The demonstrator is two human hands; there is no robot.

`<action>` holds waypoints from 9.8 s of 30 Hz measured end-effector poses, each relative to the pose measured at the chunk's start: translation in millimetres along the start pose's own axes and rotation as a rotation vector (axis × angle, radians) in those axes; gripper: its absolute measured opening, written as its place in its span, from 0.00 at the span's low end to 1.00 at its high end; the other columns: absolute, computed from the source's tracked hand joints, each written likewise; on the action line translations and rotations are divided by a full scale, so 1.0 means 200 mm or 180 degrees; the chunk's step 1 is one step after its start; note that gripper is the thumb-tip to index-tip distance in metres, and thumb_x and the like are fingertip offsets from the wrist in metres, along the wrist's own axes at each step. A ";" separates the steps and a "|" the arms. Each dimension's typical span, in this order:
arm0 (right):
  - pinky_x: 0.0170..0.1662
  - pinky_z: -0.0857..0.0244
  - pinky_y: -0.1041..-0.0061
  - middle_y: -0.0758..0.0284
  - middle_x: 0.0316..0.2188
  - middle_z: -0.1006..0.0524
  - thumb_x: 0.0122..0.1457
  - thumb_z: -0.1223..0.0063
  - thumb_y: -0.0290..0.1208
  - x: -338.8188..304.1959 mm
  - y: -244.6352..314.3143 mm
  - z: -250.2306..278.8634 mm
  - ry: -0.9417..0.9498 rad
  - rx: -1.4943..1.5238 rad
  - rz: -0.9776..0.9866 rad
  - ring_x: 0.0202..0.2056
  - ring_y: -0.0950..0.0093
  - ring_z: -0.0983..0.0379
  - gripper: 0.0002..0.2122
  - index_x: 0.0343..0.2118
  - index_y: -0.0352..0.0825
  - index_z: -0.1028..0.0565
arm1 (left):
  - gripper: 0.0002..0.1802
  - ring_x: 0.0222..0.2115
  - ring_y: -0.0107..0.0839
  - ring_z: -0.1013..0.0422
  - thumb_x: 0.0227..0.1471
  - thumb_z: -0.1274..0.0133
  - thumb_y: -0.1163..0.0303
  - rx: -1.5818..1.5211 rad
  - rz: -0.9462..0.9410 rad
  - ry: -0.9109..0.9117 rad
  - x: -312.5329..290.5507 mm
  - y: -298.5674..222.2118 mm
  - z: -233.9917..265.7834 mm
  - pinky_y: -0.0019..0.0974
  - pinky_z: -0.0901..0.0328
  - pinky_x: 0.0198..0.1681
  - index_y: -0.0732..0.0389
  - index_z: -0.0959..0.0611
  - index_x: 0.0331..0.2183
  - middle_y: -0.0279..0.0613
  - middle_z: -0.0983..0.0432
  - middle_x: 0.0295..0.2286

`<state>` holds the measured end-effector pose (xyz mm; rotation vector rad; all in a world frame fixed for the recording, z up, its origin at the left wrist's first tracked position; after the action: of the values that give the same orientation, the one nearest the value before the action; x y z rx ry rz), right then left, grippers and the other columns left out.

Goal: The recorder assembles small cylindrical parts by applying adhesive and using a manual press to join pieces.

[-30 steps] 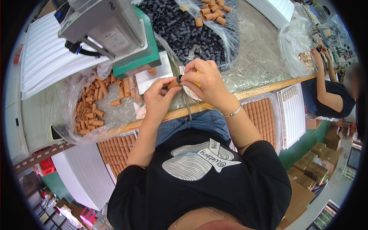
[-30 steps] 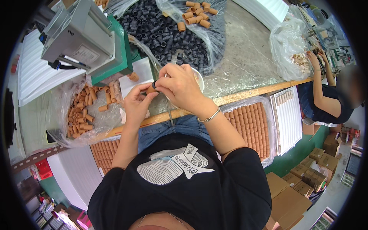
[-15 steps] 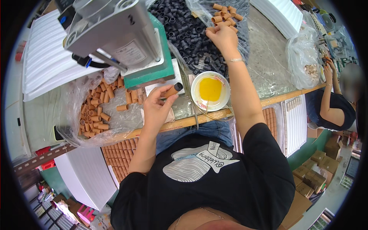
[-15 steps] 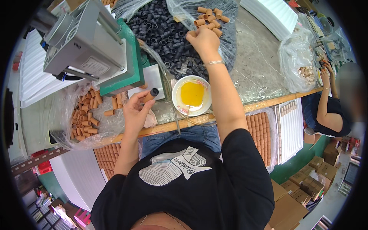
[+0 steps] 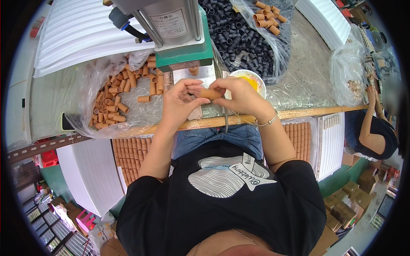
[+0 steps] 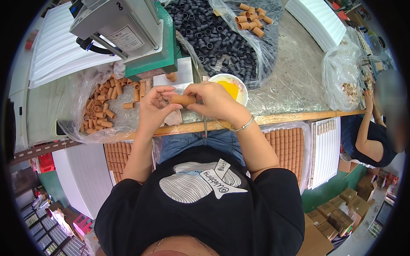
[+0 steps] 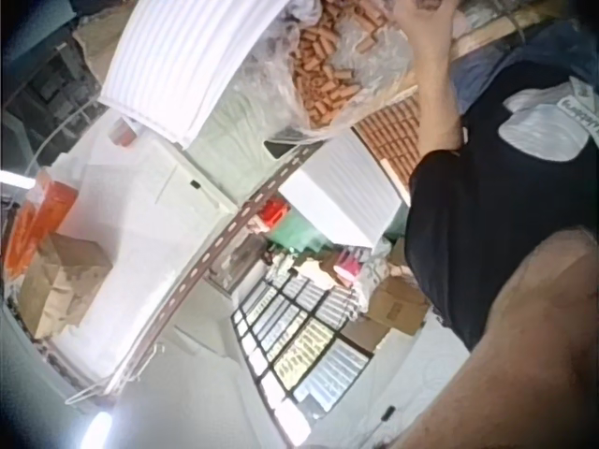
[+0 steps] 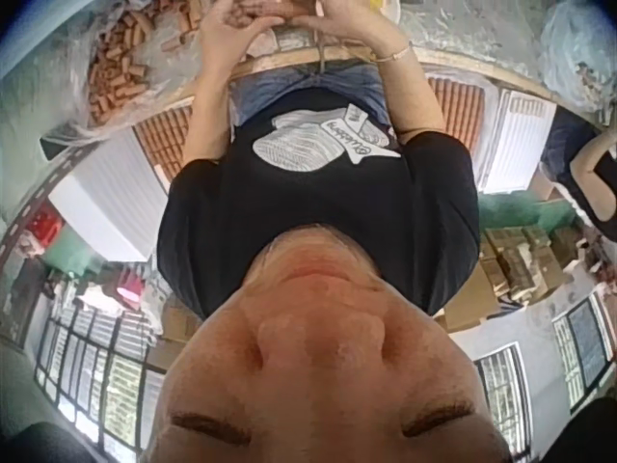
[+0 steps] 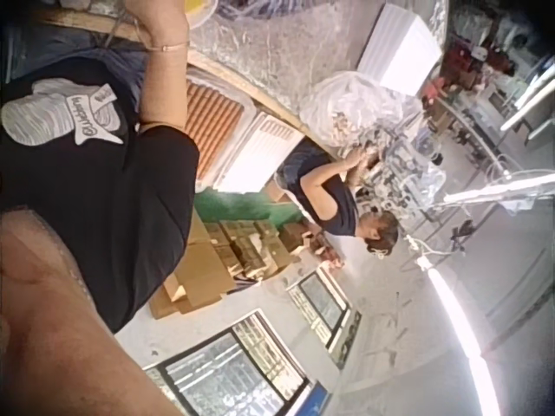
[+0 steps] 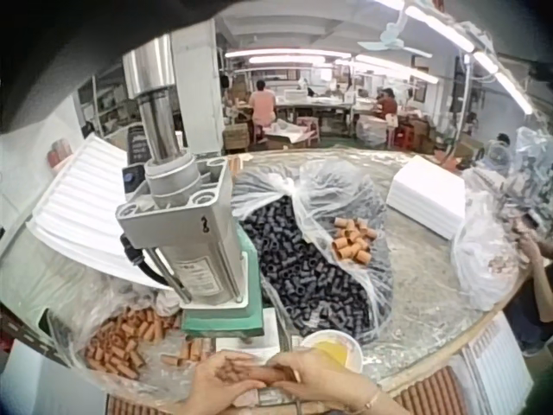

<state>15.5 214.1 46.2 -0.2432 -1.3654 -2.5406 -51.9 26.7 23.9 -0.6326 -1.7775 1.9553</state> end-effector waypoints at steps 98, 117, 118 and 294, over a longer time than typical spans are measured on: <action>0.47 0.38 0.61 0.62 0.36 0.27 0.48 0.34 0.39 0.07 -0.73 0.70 -0.2908 -0.2200 -0.1515 0.46 0.62 0.32 0.15 0.39 0.41 0.22 | 0.16 0.36 0.25 0.26 0.46 0.39 0.81 -0.0256 -0.0319 -0.0093 0.05 0.06 -0.11 0.24 0.31 0.39 0.68 0.20 0.40 0.39 0.26 0.35; 0.38 0.46 0.67 0.69 0.29 0.21 0.45 0.36 0.30 -0.05 0.05 -0.02 -0.0377 -0.1149 0.0013 0.35 0.70 0.26 0.12 0.35 0.41 0.22 | 0.14 0.34 0.38 0.26 0.41 0.38 0.81 0.1705 -0.1174 0.0329 -0.01 -0.15 0.09 0.33 0.33 0.37 0.66 0.19 0.35 0.44 0.22 0.32; 0.38 0.46 0.67 0.69 0.29 0.21 0.45 0.36 0.30 -0.05 0.08 -0.04 -0.0366 -0.1144 0.0033 0.35 0.70 0.26 0.12 0.35 0.41 0.22 | 0.14 0.34 0.38 0.26 0.41 0.38 0.81 0.1712 -0.1172 0.0306 -0.03 -0.15 0.08 0.33 0.33 0.37 0.66 0.19 0.35 0.44 0.22 0.32; 0.29 0.45 0.72 0.69 0.14 0.30 0.51 0.36 0.32 0.10 0.39 -0.72 0.1035 -0.0253 -0.0219 0.17 0.72 0.35 0.10 0.21 0.35 0.26 | 0.15 0.36 0.47 0.23 0.43 0.39 0.77 0.2044 0.1361 -0.2840 -1.57 0.53 1.02 0.41 0.30 0.37 0.61 0.23 0.36 0.50 0.21 0.33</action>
<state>14.5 49.5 35.0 0.1994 -1.1683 -2.5500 80.6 -331.8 -50.2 0.1468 -1.2740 3.2317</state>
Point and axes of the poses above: each hand's wrist, its own x-axis towards the middle knuckle, its own z-axis out of the back of the hand, y = z × x, the point moved 2 cm from there along x, towards the middle knuckle
